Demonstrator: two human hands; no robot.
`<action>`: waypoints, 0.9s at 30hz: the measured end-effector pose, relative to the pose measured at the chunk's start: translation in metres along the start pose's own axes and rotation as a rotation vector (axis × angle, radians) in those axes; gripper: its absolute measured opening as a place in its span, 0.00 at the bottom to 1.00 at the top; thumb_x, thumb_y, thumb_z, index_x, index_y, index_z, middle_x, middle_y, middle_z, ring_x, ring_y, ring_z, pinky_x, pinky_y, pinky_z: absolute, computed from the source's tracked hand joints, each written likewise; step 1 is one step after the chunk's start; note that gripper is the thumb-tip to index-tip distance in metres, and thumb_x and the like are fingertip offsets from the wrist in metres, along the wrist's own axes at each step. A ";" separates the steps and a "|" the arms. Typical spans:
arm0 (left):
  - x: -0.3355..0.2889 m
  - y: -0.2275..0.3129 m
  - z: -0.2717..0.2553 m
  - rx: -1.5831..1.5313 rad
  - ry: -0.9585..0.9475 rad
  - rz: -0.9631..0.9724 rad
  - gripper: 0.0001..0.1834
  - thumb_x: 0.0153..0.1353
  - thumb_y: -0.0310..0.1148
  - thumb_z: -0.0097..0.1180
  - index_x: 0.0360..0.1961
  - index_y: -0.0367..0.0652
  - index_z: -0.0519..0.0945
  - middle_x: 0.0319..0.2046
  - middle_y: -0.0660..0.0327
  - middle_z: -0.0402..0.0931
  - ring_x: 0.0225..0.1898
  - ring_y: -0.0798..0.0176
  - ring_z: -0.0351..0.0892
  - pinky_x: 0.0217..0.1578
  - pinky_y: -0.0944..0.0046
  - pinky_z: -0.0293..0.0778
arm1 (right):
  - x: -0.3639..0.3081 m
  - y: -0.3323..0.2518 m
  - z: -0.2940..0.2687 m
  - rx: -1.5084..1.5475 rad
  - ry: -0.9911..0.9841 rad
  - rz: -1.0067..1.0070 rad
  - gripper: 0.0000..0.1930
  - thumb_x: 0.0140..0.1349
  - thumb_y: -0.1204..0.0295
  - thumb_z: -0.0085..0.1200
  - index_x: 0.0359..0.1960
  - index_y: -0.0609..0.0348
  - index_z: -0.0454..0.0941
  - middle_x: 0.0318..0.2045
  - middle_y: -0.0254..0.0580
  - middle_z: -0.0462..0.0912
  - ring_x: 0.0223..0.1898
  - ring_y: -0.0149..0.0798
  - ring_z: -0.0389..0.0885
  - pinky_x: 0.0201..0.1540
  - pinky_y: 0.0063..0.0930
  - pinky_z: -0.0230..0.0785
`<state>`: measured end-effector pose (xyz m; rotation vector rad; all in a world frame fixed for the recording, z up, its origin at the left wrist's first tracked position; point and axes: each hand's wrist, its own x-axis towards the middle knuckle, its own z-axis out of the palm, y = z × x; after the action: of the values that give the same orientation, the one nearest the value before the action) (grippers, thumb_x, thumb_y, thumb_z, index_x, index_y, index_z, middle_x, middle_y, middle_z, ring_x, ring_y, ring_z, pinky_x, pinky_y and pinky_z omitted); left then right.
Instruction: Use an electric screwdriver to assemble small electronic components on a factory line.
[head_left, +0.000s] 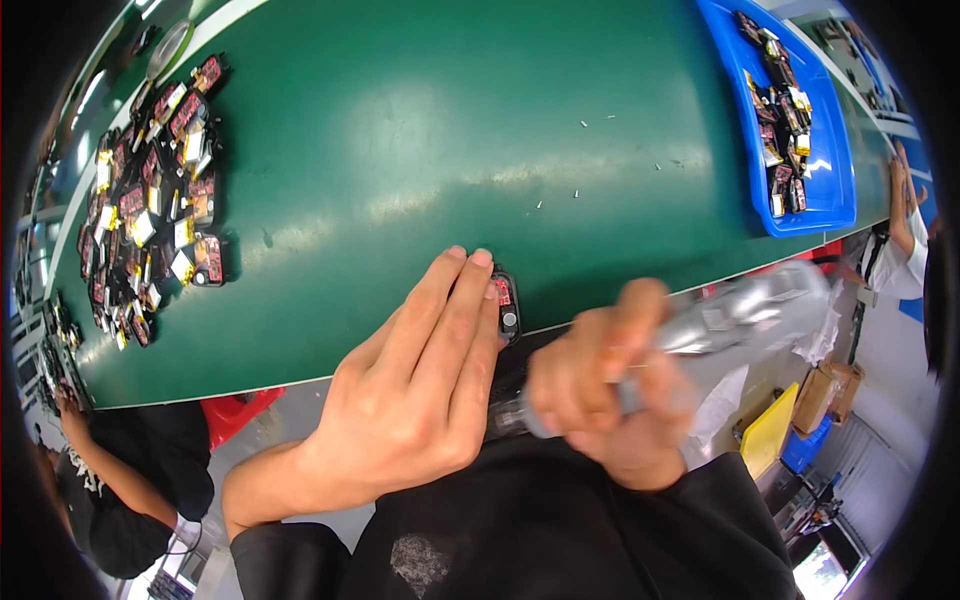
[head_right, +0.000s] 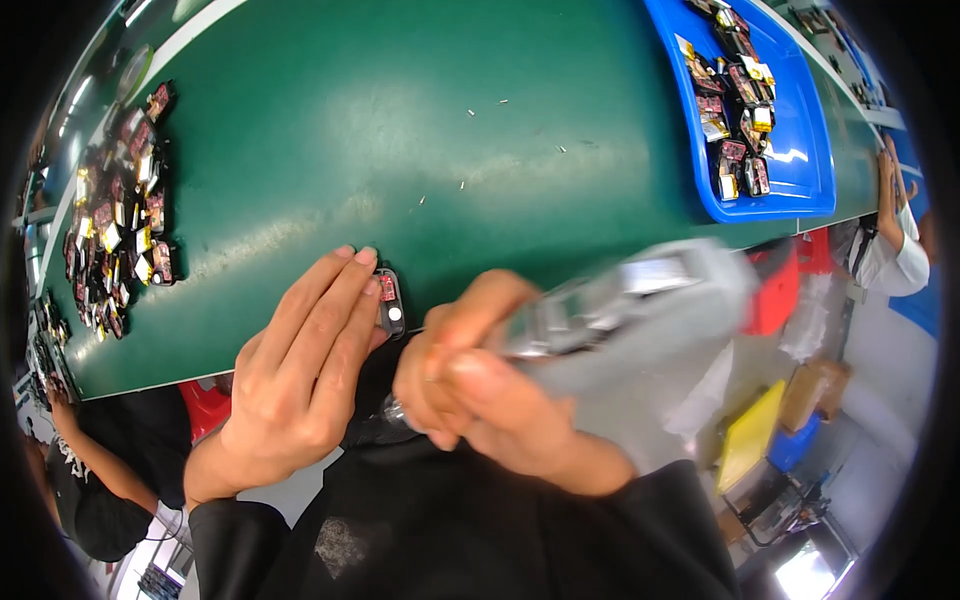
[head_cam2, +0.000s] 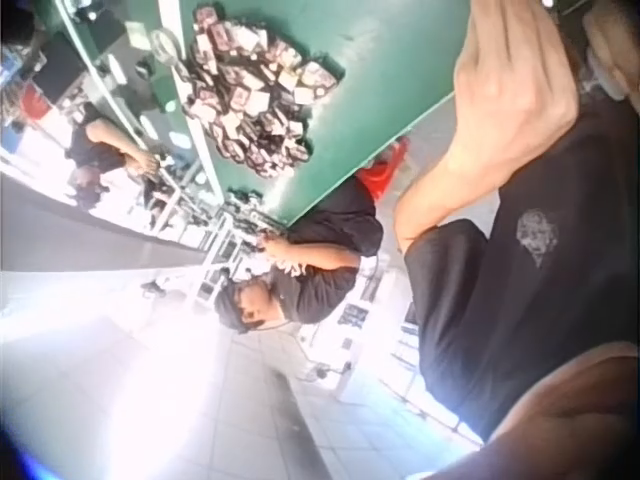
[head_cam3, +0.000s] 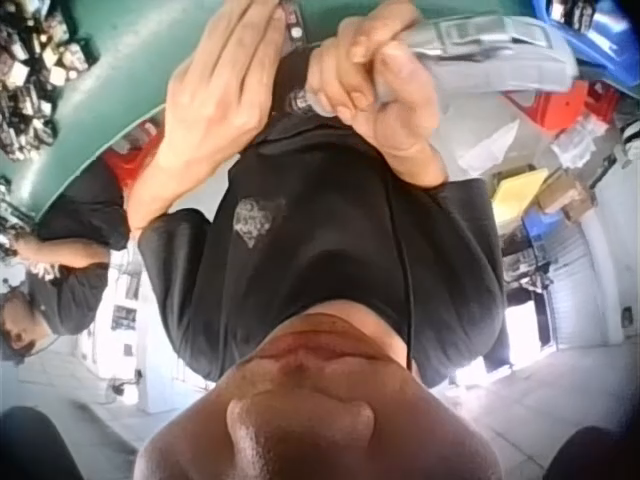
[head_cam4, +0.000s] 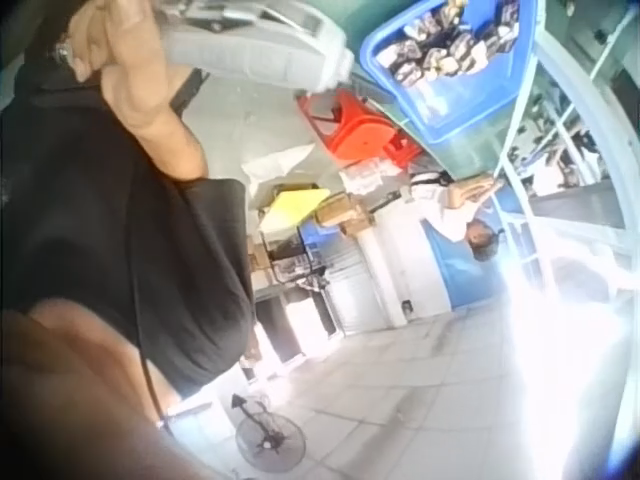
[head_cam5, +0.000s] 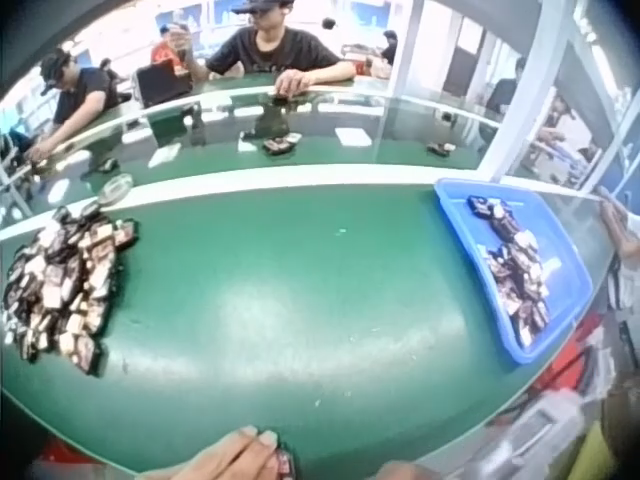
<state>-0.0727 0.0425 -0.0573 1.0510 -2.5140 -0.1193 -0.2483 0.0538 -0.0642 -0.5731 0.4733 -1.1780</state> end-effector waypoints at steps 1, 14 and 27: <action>0.000 0.003 -0.002 -0.029 -0.048 -0.042 0.18 0.43 0.19 0.61 0.38 0.21 0.76 0.44 0.40 0.76 0.46 0.43 0.78 0.40 0.56 0.80 | 0.005 -0.015 0.000 -0.032 -0.057 -0.041 0.11 0.68 0.62 0.44 0.32 0.55 0.63 0.14 0.33 0.66 0.12 0.30 0.66 0.19 0.27 0.63; -0.004 0.007 -0.001 -0.028 -0.076 -0.053 0.20 0.41 0.18 0.58 0.40 0.19 0.76 0.46 0.38 0.75 0.48 0.42 0.77 0.42 0.56 0.80 | 0.054 -0.051 -0.017 -0.240 -0.176 -0.244 0.17 0.70 0.53 0.36 0.34 0.53 0.66 0.15 0.28 0.64 0.13 0.24 0.62 0.23 0.21 0.59; -0.005 0.004 0.002 -0.025 -0.021 -0.038 0.21 0.36 0.17 0.58 0.38 0.18 0.77 0.43 0.38 0.76 0.46 0.42 0.78 0.40 0.57 0.81 | 0.063 -0.056 -0.005 -0.338 -0.184 -0.167 0.16 0.70 0.55 0.37 0.35 0.53 0.67 0.15 0.30 0.65 0.14 0.26 0.63 0.24 0.22 0.60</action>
<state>-0.0732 0.0485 -0.0602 1.0937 -2.5055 -0.1737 -0.2715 -0.0224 -0.0348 -1.0202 0.4770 -1.1973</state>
